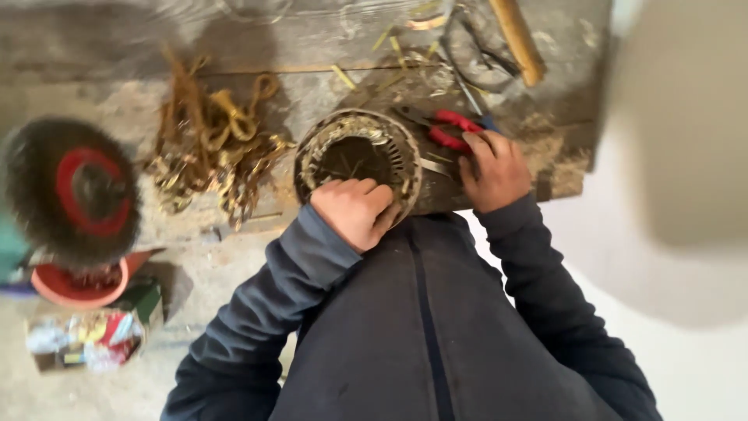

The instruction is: Dismantling an electric motor stator to remove copper windings using a screwdriver and pliers.

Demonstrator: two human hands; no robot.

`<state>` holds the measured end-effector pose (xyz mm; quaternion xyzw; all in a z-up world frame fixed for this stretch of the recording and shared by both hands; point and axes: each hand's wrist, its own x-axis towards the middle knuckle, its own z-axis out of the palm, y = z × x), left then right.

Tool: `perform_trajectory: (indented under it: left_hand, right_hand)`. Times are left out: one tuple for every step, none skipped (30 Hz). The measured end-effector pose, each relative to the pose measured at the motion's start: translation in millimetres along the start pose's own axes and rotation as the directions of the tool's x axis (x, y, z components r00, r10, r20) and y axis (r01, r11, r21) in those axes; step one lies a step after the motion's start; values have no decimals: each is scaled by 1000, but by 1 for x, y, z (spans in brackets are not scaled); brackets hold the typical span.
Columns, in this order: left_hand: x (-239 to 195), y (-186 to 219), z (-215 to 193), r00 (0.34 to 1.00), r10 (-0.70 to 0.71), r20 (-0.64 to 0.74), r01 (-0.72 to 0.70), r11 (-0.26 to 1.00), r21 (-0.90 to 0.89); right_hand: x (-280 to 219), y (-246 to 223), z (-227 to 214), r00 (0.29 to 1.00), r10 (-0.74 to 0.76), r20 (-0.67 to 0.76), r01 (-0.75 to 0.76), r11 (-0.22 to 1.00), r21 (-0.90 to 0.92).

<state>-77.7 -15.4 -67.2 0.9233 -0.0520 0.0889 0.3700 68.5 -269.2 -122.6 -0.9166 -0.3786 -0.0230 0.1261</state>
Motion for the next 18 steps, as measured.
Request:
perform_trajectory:
  left_hand:
    - [1, -2, 1, 1000, 29, 9, -29, 999, -20]
    - [2, -3, 2, 1000, 17, -3, -17, 1000, -2]
    - [1, -4, 2, 1000, -4, -16, 4, 1000, 22]
    - [3, -5, 1, 1000, 16, -8, -16, 1000, 6]
    - [3, -6, -1, 999, 30, -13, -30, 999, -13]
    - [3, -6, -2, 999, 44, -18, -45, 998, -32]
    - [3, -7, -3, 998, 55, -7, -55, 998, -40]
    - [3, -8, -4, 997, 72, -1, -72, 996, -52]
    - [4, -10, -7, 996, 90, 5, -89, 994, -59]
    - [4, -11, -7, 995, 102, 15, -101, 993, -62]
    - [4, -13, -8, 992, 120, 27, -117, 989, -86]
    - [5, -15, -8, 990, 138, 38, -133, 985, -111]
    - [5, -15, -9, 988, 147, 47, -141, 983, -114]
    - [6, -15, -10, 988, 144, 59, -135, 981, -137]
    - [5, -16, -10, 988, 138, 71, -125, 979, -159]
    - [4, -18, -12, 987, 143, 80, -128, 978, -163]
    - [3, -20, -13, 987, 146, 68, -132, 976, -175]
    - [2, -22, -14, 987, 149, 57, -137, 973, -186]
  right_hand:
    - [-1, 5, -1, 1000, 27, -6, -27, 999, -23]
    - [-2, 9, -3, 999, 45, -24, -47, 998, -45]
    - [-3, 12, -4, 998, 57, -39, -59, 997, -59]
    - [-4, 24, 1, 996, 76, -43, -79, 994, -75]
    - [-7, 33, 8, 988, 152, -38, -154, 987, -52]
    - [-10, 43, 14, 973, 227, -32, -228, 973, -29]
    - [-8, 45, 17, 970, 243, -34, -244, 969, -33]
    - [-6, 47, 20, 972, 235, -10, -235, 972, 7]
    - [-1, 49, 24, 974, 225, 9, -225, 973, 52]
    - [-4, 50, 24, 971, 239, 4, -239, 970, 51]
    - [-6, 51, 24, 975, 221, -8, -221, 975, 20]
    - [-8, 52, 25, 979, 203, -19, -203, 979, -12]
    - [-13, 47, 10, 976, 216, -22, -216, 976, -12]
    - [-18, 42, -4, 978, 203, -47, -205, 978, -36]
    - [-23, 36, -18, 980, 188, -68, -192, 980, -60]
    - [-24, 21, -49, 978, 199, -67, -203, 977, -59]
    - [-25, 5, -80, 971, 237, 8, -237, 971, -22]
    - [-26, -10, -110, 959, 271, 85, -273, 962, 13]
